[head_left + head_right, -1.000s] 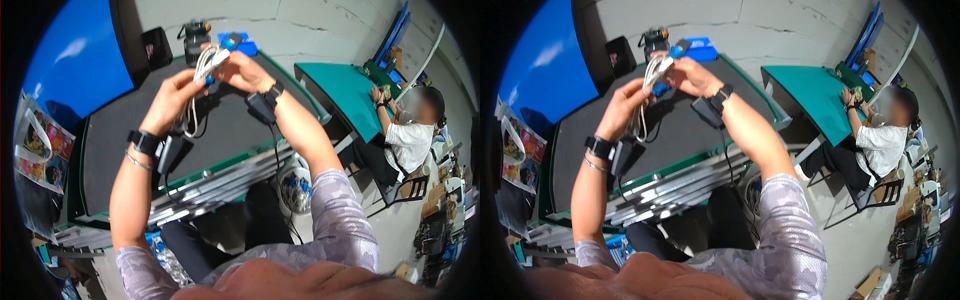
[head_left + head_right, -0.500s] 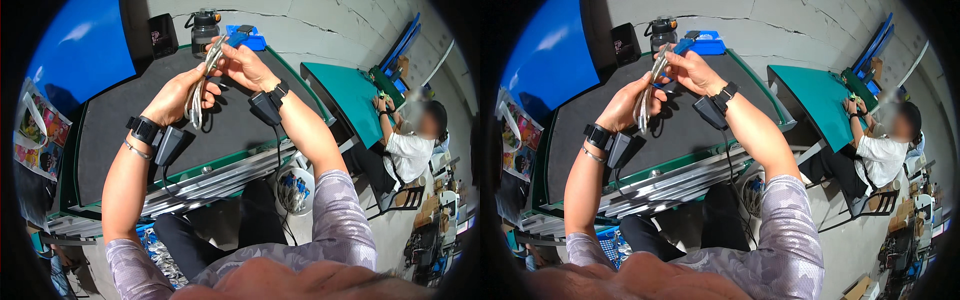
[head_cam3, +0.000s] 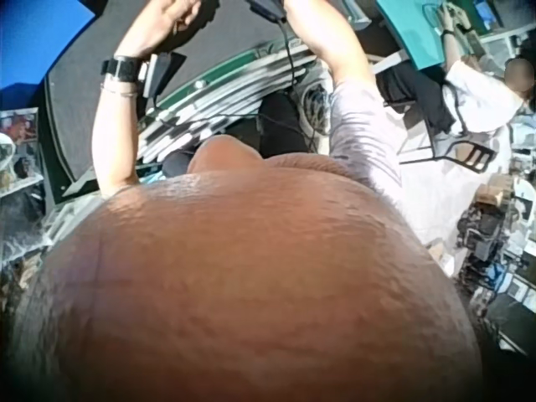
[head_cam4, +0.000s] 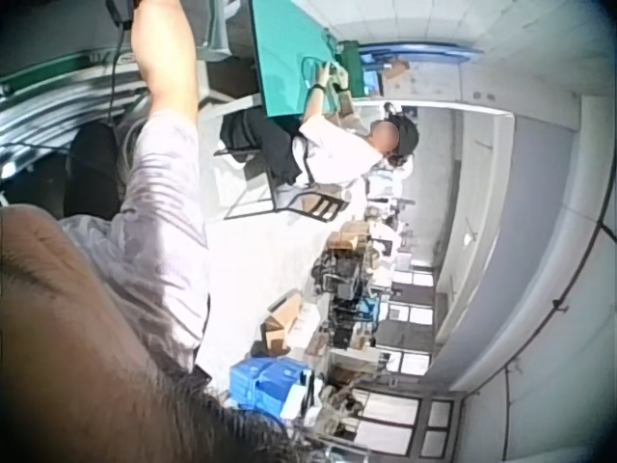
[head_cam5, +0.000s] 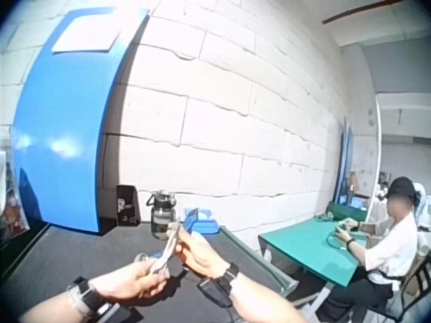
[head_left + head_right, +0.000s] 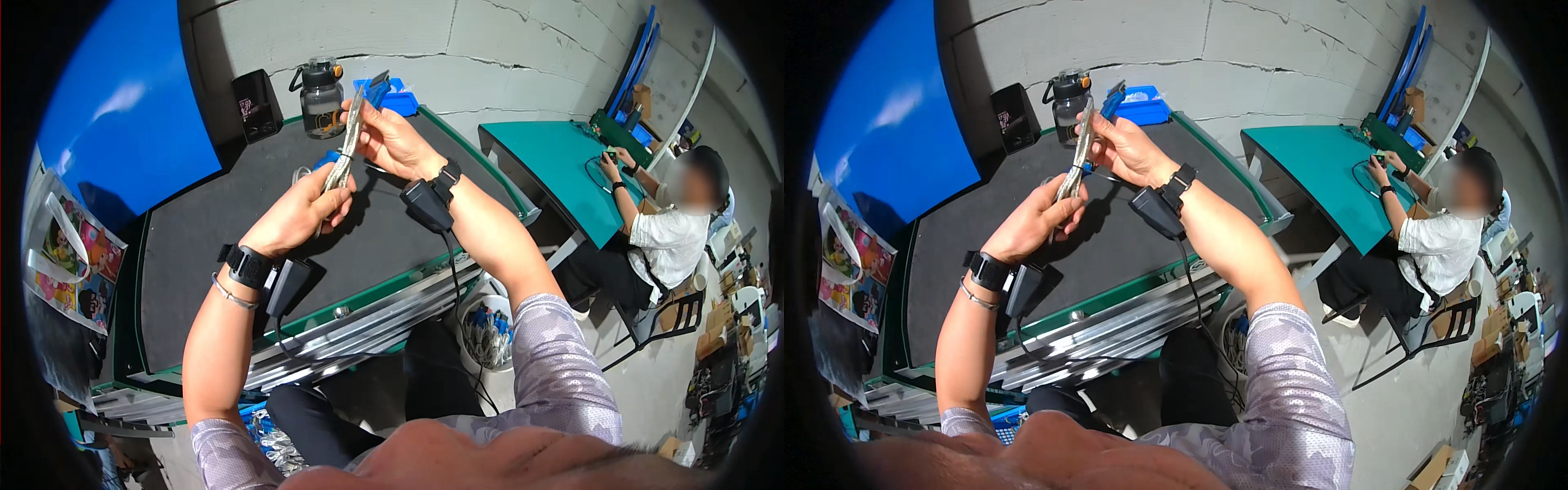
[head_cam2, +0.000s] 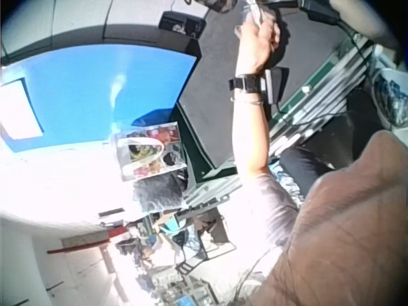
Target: Inspecting and organizing electronic wire harnesses and connectors at a workshop bench.
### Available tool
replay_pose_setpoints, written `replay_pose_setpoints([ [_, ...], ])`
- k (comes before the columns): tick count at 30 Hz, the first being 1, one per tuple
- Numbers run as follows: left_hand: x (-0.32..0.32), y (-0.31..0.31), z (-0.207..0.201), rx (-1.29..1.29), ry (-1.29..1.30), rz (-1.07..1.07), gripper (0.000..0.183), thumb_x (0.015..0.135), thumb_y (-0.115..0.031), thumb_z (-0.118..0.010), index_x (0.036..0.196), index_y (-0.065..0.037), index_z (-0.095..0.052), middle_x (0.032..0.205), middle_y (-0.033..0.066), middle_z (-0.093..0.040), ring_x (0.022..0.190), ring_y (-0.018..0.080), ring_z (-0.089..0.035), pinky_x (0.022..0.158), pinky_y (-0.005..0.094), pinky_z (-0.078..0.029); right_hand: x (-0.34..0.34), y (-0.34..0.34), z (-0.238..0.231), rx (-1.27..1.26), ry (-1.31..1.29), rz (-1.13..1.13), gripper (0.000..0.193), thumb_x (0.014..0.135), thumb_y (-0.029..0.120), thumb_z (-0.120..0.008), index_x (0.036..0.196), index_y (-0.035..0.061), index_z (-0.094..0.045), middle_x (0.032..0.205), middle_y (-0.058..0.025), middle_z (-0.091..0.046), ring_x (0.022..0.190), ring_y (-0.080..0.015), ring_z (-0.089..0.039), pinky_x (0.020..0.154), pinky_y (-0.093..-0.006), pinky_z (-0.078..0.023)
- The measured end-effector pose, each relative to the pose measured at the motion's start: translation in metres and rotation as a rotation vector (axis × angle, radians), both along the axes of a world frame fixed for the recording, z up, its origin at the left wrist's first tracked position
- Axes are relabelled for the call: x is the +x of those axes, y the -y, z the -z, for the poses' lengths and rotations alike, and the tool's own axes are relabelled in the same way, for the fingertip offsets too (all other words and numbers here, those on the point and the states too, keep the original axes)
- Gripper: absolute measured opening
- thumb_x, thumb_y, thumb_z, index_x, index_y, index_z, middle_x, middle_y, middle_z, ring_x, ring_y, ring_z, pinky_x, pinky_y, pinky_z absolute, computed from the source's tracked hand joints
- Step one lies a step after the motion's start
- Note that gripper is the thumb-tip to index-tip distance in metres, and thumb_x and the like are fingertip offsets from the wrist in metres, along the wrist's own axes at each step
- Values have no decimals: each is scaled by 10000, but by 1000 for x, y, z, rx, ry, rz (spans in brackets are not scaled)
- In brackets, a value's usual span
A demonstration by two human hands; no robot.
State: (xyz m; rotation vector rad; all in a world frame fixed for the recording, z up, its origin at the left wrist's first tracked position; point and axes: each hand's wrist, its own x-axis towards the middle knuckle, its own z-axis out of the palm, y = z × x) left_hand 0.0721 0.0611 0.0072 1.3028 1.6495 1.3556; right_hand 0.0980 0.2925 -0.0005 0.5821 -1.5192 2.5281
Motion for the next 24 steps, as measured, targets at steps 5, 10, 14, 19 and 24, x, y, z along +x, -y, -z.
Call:
replay_pose_setpoints([
  [5, 1, -2, 3, 23, 71, 61, 252, 1000, -319, -538, 1087, -83, -513, 824, -20, -534, 731, 65, -538, 632, 219, -448, 3, 6, -3, 1, 46, -34, 321, 956, 352, -607, 1131, 85, -628, 1003, -4, -635, 757, -61, -541, 735, -240, -489],
  [10, -8, -9, 9, 115, 306, -118, 403, 994, -398, -533, 1183, -42, -541, 844, 24, -599, 771, 125, -626, 707, 256, -512, 7, 22, -3, 236, 8, -33, 359, 968, 315, -604, 1219, 62, -561, 1098, -42, -604, 945, -122, -571, 804, -283, -478],
  [14, -13, -10, 10, 206, 372, -183, 286, 1012, -361, -510, 1055, -79, -531, 690, -12, -518, 612, 89, -521, 596, 244, -471, 8, 22, -3, 246, -19, -38, 410, 974, 327, -589, 1282, 63, -532, 1091, -24, -620, 979, -131, -588, 829, -299, -454],
  [19, -11, -6, 7, 276, 528, -192, 292, 1032, -362, -459, 1025, -75, -509, 700, -8, -473, 558, 75, -431, 563, 235, -429, 3, 15, -2, 175, 44, 1, 414, 985, 415, -543, 1211, 75, -608, 1084, -24, -640, 932, -122, -581, 841, -295, -459],
  [24, -14, -7, 4, 374, 632, -229, 303, 1044, -344, -426, 1006, -54, -506, 666, -20, -432, 508, 58, -358, 535, 227, -386, 2, 8, -2, 169, 237, 60, 671, 967, 644, -343, 1211, 72, -594, 1090, -55, -655, 936, -154, -598, 842, -307, -478],
])
